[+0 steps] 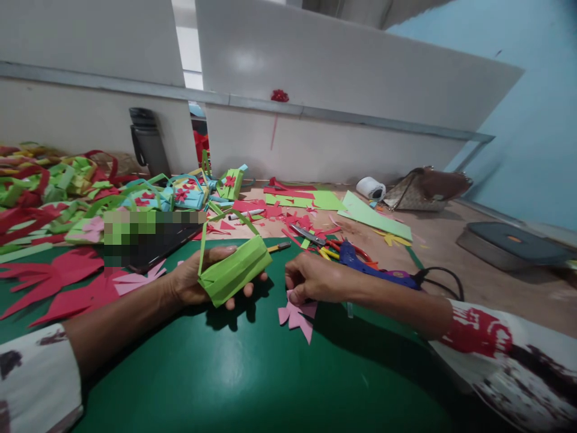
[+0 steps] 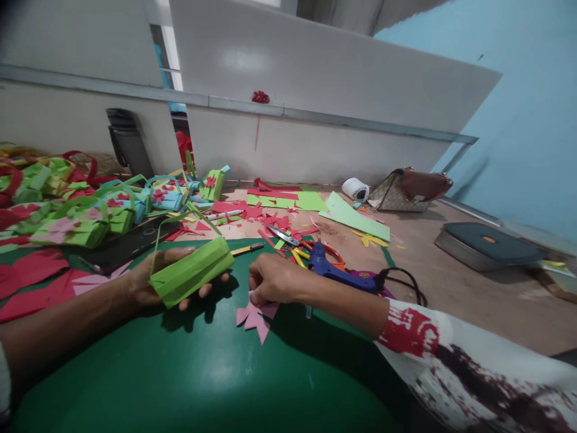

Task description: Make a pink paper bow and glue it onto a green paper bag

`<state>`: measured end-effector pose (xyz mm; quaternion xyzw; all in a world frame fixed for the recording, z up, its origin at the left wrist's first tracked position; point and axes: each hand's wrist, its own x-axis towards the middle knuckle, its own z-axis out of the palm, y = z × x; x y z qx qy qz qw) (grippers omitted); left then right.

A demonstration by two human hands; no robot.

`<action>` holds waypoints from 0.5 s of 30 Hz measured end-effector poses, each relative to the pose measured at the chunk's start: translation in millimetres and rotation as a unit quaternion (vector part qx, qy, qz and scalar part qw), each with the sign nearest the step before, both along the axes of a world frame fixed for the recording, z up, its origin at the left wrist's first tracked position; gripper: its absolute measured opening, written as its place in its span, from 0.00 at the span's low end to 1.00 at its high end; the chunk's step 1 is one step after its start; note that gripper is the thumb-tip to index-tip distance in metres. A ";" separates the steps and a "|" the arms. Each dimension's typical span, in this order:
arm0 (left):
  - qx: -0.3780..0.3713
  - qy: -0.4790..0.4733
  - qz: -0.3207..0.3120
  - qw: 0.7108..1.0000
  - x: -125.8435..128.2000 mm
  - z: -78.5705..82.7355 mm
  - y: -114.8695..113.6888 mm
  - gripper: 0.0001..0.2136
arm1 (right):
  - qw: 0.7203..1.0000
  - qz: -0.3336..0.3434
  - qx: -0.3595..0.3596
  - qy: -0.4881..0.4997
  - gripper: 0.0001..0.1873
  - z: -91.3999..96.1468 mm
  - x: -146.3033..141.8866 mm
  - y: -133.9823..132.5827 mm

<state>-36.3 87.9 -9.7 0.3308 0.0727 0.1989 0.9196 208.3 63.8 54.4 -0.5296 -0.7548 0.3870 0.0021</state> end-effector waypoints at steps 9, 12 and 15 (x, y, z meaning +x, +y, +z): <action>-0.010 0.005 0.010 1.000 2.1 3.0 -0.8 0.23 | 0.974 -0.127 -0.057 0.179 0.08 -2.6 -3.1 0.0; -0.014 0.006 0.012 1.000 2.7 3.6 -0.6 0.22 | 0.961 -0.148 -0.052 0.226 0.09 -0.2 -5.2 -3.6; -0.013 0.001 0.013 1.000 2.8 3.6 -0.4 0.21 | 0.950 -0.150 -0.047 0.269 0.10 2.0 -7.6 -8.1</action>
